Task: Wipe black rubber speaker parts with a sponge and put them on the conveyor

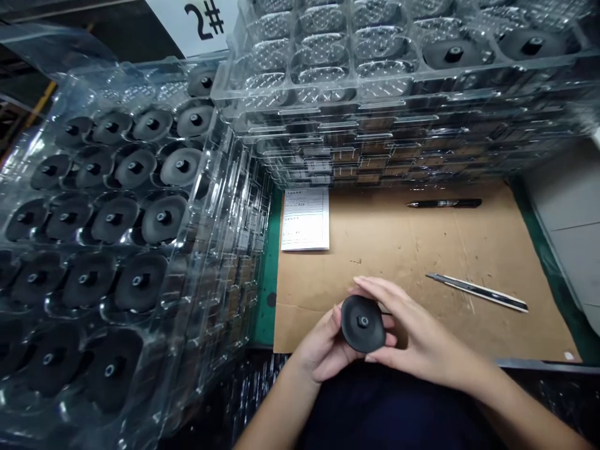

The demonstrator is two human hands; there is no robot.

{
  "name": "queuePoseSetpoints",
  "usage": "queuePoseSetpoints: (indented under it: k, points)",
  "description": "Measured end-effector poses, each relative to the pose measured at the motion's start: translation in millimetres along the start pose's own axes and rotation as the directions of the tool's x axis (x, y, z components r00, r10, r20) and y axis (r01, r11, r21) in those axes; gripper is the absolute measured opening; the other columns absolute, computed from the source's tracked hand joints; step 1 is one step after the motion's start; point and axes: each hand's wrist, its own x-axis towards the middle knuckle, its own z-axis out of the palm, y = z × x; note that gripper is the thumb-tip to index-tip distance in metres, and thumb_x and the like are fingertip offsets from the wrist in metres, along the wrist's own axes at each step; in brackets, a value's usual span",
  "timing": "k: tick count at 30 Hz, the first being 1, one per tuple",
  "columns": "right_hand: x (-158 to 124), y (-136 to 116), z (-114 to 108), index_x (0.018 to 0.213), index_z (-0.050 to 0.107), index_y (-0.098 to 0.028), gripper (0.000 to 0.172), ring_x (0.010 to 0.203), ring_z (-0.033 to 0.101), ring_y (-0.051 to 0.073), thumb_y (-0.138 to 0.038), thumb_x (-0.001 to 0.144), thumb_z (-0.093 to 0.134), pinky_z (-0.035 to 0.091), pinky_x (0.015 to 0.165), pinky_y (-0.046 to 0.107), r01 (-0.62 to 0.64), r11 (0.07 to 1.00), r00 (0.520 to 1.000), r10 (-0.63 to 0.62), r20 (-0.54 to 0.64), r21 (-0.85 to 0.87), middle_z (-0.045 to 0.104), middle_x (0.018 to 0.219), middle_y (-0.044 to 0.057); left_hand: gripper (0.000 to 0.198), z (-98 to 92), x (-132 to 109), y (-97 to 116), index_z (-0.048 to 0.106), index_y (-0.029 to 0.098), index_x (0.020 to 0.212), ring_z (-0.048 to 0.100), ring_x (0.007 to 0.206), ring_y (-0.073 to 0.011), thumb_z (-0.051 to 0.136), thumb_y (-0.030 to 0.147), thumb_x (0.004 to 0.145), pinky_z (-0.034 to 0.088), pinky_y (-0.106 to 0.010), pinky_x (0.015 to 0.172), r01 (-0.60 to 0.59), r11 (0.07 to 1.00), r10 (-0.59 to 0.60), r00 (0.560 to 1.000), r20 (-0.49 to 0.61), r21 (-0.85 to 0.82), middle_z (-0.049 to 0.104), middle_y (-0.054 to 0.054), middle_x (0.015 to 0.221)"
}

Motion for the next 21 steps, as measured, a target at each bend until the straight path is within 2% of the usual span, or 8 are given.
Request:
queuePoseSetpoints:
  k: [2,4,6,8,11,15,17,21]
  points:
    - [-3,3,2,0.142,0.020,-0.031,0.077,0.132,0.032,0.022,-0.043,0.079,0.062,0.034,0.107,0.038,-0.019,0.998,1.000,0.018,-0.017,-0.063,0.035,0.140,0.006,0.062,-1.7,-5,0,0.048,0.019,0.127,0.062,0.104,-0.0289,0.060,0.052,0.076,0.048,-0.035,0.081,-0.038,0.998,0.037,0.999,-0.022,-0.053,0.060,-0.015,0.121]
    - [-8,13,6,0.139,0.028,-0.031,0.063,0.122,0.044,0.023,-0.045,0.083,0.055,0.044,0.098,0.038,-0.153,0.977,0.983,0.134,-0.127,-0.148,0.041,0.133,0.007,0.059,-0.4,-9,1,0.047,0.023,0.128,0.057,0.112,-0.0303,0.063,0.047,0.076,0.044,-0.041,0.092,-0.118,0.987,0.111,0.991,-0.070,-0.110,0.055,-0.012,0.128]
    - [-13,27,12,0.132,0.040,-0.029,0.049,0.100,0.058,0.023,-0.045,0.087,0.048,0.052,0.078,0.037,-0.352,0.911,0.918,0.291,-0.268,-0.217,0.047,0.122,0.010,0.055,2.0,-12,2,0.047,0.025,0.127,0.053,0.117,-0.0307,0.064,0.043,0.077,0.040,-0.041,0.099,-0.213,0.967,0.194,0.972,-0.132,-0.144,0.053,-0.009,0.131]
    - [-18,40,23,0.123,0.051,-0.025,0.042,0.089,0.060,0.023,-0.044,0.086,0.048,0.052,0.067,0.036,-0.443,0.861,0.869,0.344,-0.355,-0.251,0.048,0.118,0.012,0.053,4.4,-14,2,0.049,0.023,0.124,0.049,0.121,-0.0308,0.065,0.040,0.077,0.037,-0.038,0.102,-0.286,0.946,0.257,0.949,-0.185,-0.153,0.051,-0.009,0.133]
    - [-23,48,44,0.115,0.058,-0.025,0.033,0.094,0.056,0.024,-0.038,0.086,0.050,0.048,0.077,0.038,-0.354,0.904,0.903,0.264,-0.338,-0.239,0.050,0.117,0.010,0.052,8.1,-16,0,0.049,0.022,0.122,0.047,0.123,-0.0308,0.067,0.037,0.075,0.033,-0.039,0.106,-0.356,0.923,0.317,0.919,-0.234,-0.146,0.051,-0.008,0.133]
    - [-25,43,66,0.112,0.062,-0.030,0.028,0.082,0.051,0.021,-0.032,0.088,0.047,0.041,0.079,0.040,-0.263,0.954,0.939,0.220,-0.264,-0.143,0.059,0.090,0.006,0.054,14.0,-18,-7,0.048,0.022,0.122,0.049,0.121,-0.0296,0.069,0.033,0.074,0.030,-0.040,0.108,-0.418,0.902,0.380,0.887,-0.263,-0.105,0.053,-0.009,0.131]
    - [-24,41,68,0.110,0.063,-0.028,0.027,0.079,0.050,0.020,-0.032,0.088,0.047,0.039,0.079,0.040,-0.240,0.969,0.946,0.219,-0.240,-0.061,0.060,0.081,0.005,0.056,17.5,-19,-10,0.046,0.022,0.124,0.050,0.120,-0.0290,0.070,0.032,0.074,0.030,-0.041,0.108,-0.443,0.894,0.412,0.871,-0.268,-0.065,0.052,-0.010,0.132]
    - [-22,40,53,0.118,0.049,-0.023,0.032,0.090,0.053,0.019,-0.035,0.089,0.045,0.042,0.081,0.037,-0.239,0.950,0.924,0.287,-0.254,0.202,0.059,0.099,0.007,0.058,24.5,-23,-12,0.045,0.023,0.125,0.050,0.120,-0.0293,0.070,0.032,0.074,0.032,-0.043,0.107,-0.462,0.887,0.450,0.856,-0.253,0.014,0.050,-0.012,0.134]
